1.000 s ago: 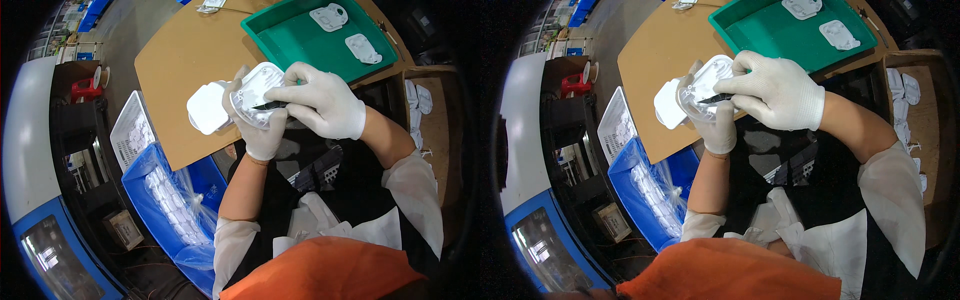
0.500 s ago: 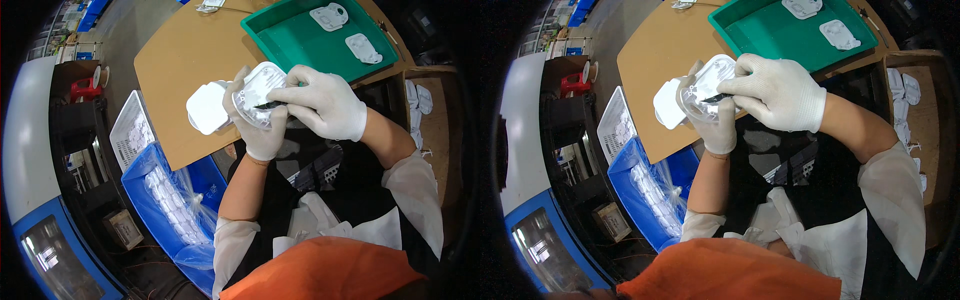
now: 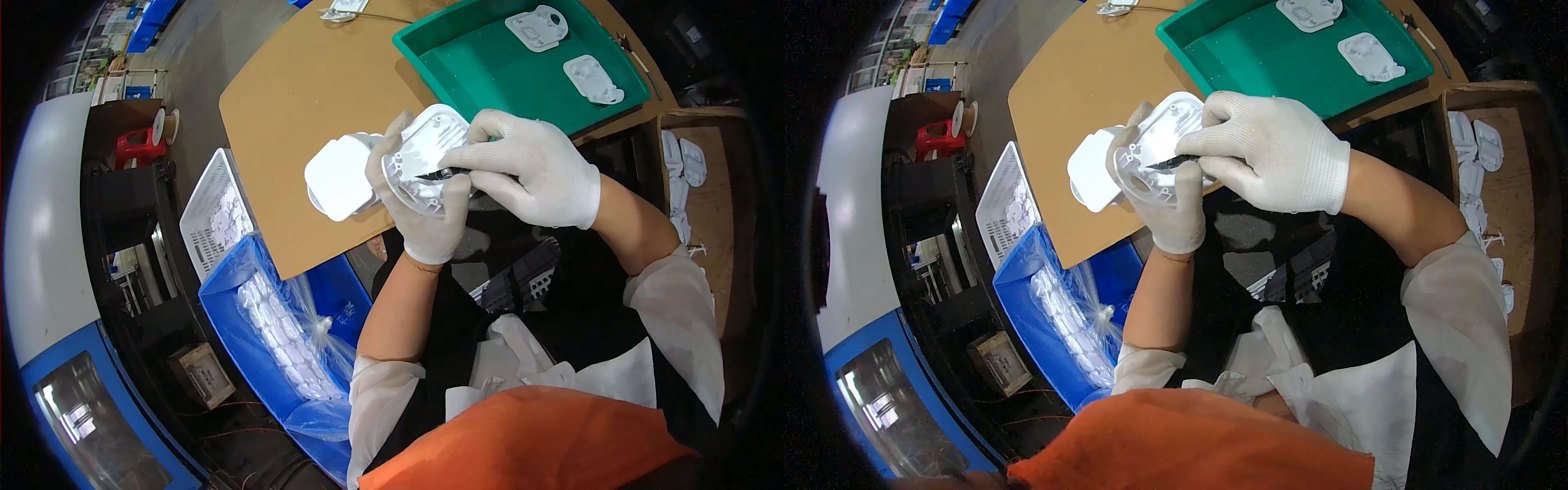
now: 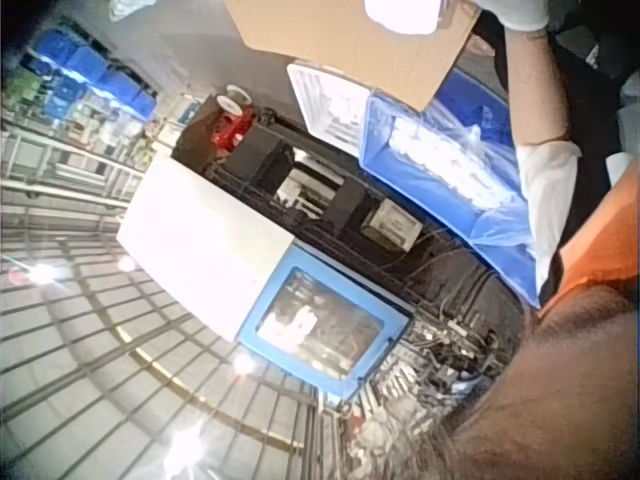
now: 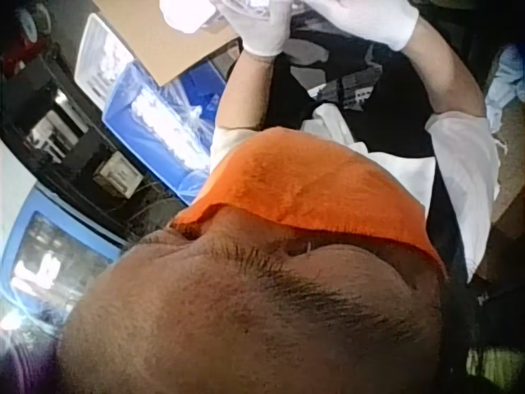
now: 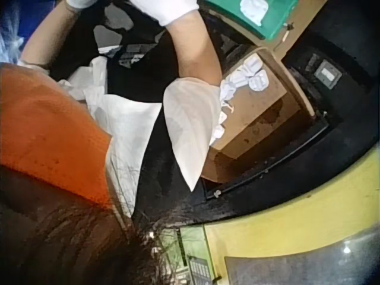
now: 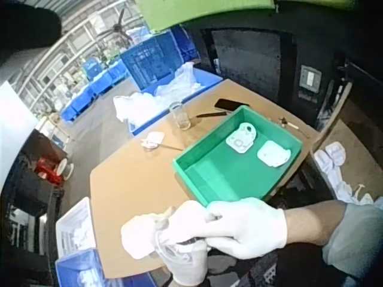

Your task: Assembling small plastic electronic housings by using a precision applicator tool and then stacking the processed parts into a container.

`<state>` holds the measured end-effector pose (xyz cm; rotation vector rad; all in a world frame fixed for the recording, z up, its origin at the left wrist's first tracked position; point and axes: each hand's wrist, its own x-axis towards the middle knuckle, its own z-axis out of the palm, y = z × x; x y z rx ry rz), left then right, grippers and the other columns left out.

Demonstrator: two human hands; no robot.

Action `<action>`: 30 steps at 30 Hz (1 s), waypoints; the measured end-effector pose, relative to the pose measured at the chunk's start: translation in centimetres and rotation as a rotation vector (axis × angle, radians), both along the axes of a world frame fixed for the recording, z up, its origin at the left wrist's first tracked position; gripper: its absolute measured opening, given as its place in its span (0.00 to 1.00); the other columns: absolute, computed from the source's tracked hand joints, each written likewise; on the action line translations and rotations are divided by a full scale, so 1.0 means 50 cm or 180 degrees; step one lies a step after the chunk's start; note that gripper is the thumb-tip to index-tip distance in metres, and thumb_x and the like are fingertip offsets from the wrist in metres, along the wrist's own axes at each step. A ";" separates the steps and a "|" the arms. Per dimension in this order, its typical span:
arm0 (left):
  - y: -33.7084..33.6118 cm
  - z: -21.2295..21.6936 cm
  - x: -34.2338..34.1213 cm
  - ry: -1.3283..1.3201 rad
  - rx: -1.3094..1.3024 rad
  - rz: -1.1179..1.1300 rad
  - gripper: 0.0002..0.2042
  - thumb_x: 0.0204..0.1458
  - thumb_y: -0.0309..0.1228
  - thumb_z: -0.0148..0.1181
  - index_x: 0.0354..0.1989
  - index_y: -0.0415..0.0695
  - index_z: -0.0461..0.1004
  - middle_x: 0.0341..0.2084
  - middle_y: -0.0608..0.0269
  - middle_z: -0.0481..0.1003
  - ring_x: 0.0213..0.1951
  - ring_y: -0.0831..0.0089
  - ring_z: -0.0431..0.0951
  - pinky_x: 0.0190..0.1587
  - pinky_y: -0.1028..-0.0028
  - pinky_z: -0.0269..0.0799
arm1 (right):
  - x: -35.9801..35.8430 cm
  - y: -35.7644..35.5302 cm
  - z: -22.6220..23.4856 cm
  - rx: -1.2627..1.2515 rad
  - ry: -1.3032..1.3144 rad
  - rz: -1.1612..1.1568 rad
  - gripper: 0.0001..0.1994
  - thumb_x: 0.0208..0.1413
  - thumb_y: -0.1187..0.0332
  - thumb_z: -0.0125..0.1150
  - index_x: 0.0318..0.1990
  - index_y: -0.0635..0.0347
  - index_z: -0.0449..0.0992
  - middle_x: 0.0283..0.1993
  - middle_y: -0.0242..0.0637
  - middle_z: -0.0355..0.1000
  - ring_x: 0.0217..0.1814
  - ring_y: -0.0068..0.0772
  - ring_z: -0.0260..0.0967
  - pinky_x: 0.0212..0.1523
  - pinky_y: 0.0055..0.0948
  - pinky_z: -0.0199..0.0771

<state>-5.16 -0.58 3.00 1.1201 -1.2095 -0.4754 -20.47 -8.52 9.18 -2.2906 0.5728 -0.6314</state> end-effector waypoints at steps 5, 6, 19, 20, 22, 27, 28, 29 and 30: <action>-0.001 0.001 0.003 -0.0173 -0.0094 -0.0008 0.38 0.45 0.28 0.63 0.61 0.41 0.44 0.59 0.42 0.56 0.57 0.55 0.66 0.57 0.61 0.67 | -0.002 -0.005 -0.001 0.0080 0.0001 0.0104 0.13 0.51 0.71 0.56 0.44 0.56 0.80 0.34 0.40 0.69 0.35 0.38 0.69 0.36 0.31 0.70; 0.000 0.004 0.002 -0.0156 -0.0060 0.0003 0.38 0.45 0.29 0.64 0.61 0.41 0.45 0.59 0.42 0.56 0.57 0.56 0.66 0.57 0.61 0.67 | -0.003 -0.006 -0.003 0.0081 -0.0047 0.0128 0.13 0.51 0.71 0.56 0.44 0.56 0.80 0.33 0.40 0.69 0.35 0.38 0.68 0.36 0.31 0.69; -0.009 -0.002 0.000 0.0497 0.0081 0.0111 0.41 0.40 0.28 0.70 0.60 0.40 0.48 0.58 0.44 0.58 0.55 0.57 0.68 0.56 0.63 0.68 | 0.001 -0.009 -0.012 0.0154 -0.0176 0.0011 0.13 0.50 0.73 0.55 0.44 0.58 0.79 0.34 0.41 0.69 0.35 0.38 0.69 0.38 0.31 0.70; -0.010 -0.002 -0.003 0.0501 0.0085 0.0114 0.41 0.40 0.28 0.70 0.60 0.40 0.48 0.58 0.44 0.58 0.55 0.57 0.68 0.56 0.63 0.68 | 0.003 -0.010 -0.013 0.0257 -0.0339 -0.0058 0.13 0.50 0.73 0.55 0.44 0.59 0.79 0.35 0.42 0.69 0.36 0.38 0.69 0.38 0.31 0.70; -0.012 0.002 -0.012 0.0462 -0.0019 0.0111 0.44 0.38 0.32 0.74 0.60 0.40 0.48 0.55 0.45 0.61 0.54 0.59 0.69 0.54 0.64 0.70 | 0.011 -0.008 -0.014 0.0364 -0.0498 -0.0126 0.13 0.50 0.73 0.56 0.43 0.59 0.79 0.36 0.42 0.69 0.37 0.38 0.70 0.39 0.31 0.70; -0.013 -0.004 -0.003 -0.0405 -0.0175 -0.0235 0.50 0.34 0.40 0.78 0.61 0.39 0.48 0.52 0.50 0.63 0.53 0.62 0.69 0.52 0.65 0.70 | 0.032 -0.005 -0.024 0.0255 -0.0993 0.0192 0.12 0.44 0.72 0.63 0.39 0.61 0.78 0.35 0.40 0.71 0.37 0.39 0.71 0.39 0.30 0.70; -0.010 -0.016 0.000 -0.0398 -0.0103 -0.0315 0.51 0.32 0.42 0.79 0.62 0.40 0.48 0.55 0.50 0.61 0.54 0.63 0.69 0.54 0.65 0.69 | 0.034 -0.004 -0.022 0.0287 -0.0878 0.0087 0.11 0.41 0.73 0.65 0.36 0.62 0.77 0.34 0.38 0.71 0.36 0.38 0.70 0.38 0.30 0.70; -0.013 -0.012 -0.003 -0.0380 -0.0027 -0.0409 0.53 0.31 0.45 0.79 0.62 0.41 0.48 0.57 0.50 0.60 0.55 0.64 0.68 0.56 0.64 0.68 | 0.033 -0.005 -0.026 0.0287 -0.0871 0.0082 0.11 0.41 0.73 0.65 0.36 0.62 0.77 0.34 0.38 0.71 0.36 0.38 0.70 0.38 0.30 0.70; -0.011 -0.004 0.001 -0.0854 0.0174 -0.0394 0.53 0.30 0.44 0.80 0.62 0.39 0.49 0.55 0.52 0.62 0.52 0.65 0.70 0.54 0.66 0.69 | 0.033 -0.007 -0.032 0.0322 -0.0863 0.0047 0.10 0.41 0.74 0.65 0.34 0.62 0.76 0.34 0.38 0.71 0.36 0.38 0.70 0.37 0.30 0.70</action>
